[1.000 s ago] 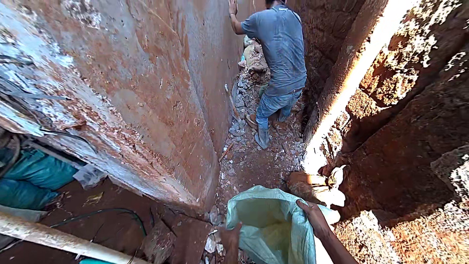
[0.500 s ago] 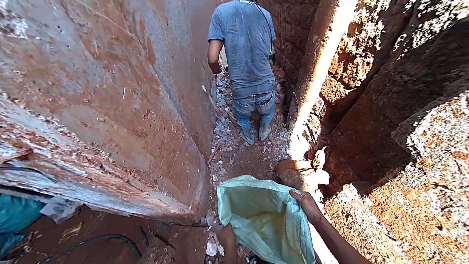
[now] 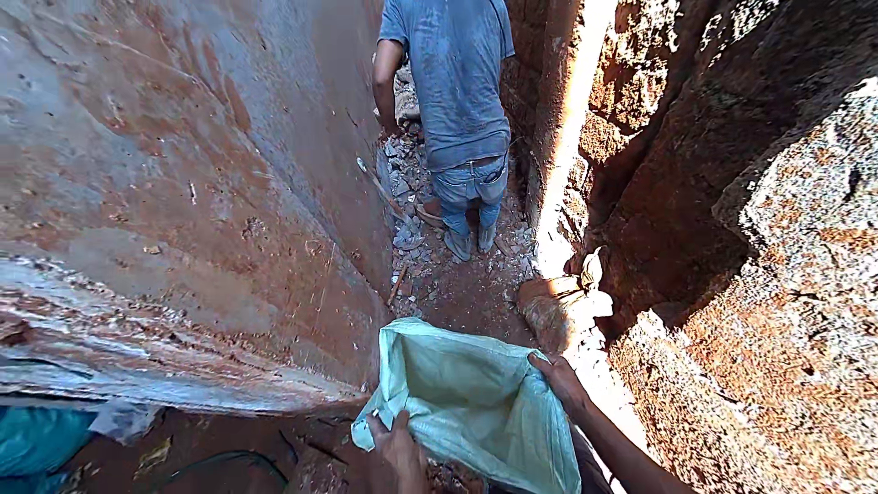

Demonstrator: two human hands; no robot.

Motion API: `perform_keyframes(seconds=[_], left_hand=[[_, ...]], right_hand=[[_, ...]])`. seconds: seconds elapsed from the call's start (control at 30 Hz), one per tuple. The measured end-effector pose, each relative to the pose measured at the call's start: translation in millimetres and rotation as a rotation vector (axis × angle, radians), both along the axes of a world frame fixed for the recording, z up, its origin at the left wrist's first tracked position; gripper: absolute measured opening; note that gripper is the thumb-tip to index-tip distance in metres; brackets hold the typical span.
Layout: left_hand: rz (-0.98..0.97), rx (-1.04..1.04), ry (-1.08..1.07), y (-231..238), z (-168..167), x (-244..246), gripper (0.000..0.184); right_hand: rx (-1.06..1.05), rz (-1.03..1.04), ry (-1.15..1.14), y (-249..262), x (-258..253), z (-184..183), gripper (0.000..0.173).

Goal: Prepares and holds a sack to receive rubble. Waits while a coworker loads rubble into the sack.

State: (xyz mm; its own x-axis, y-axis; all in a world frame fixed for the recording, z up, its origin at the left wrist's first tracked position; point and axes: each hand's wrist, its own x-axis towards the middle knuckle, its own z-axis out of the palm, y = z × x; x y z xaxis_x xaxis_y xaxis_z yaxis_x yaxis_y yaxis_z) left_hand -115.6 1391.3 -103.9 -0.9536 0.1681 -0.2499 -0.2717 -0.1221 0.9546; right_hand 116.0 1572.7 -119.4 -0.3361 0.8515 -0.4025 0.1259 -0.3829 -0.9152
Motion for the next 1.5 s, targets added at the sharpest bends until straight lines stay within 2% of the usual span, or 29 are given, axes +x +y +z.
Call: perform_keyframes(seconds=[0.3,0.53,0.7,0.9,1.23,1.3,1.5], left_hand=[[-0.01,-0.047,0.016,11.0,23.0,3.4,0.092],[-0.018,-0.117,0.009,2.3,13.6,34.2,0.093],[-0.098,-0.24,0.104,-4.1,-11.3,59.6,0.098],[-0.12,-0.381,0.22,-1.0,0.3,79.1,0.089],[-0.103,-0.335,0.241,-8.0,33.8,100.1,0.085],[-0.1,-0.315,0.198,-10.4,29.1,99.0,0.085],[-0.096,-0.049,-0.051,-16.1,4.7,102.1,0.083]], right_hand=[[0.047,-0.018,-0.017,25.9,10.5,11.4,0.026],[0.088,0.008,-0.149,24.8,64.4,6.9,0.027],[0.051,0.012,-0.211,21.6,100.0,-6.8,0.029],[0.066,-0.004,-0.185,25.2,116.7,-6.2,0.028],[0.021,0.094,-0.187,17.7,131.8,-18.2,0.029],[0.004,0.126,-0.191,16.4,132.8,-22.6,0.031],[0.006,0.196,-0.201,20.9,138.4,-21.8,0.034]])
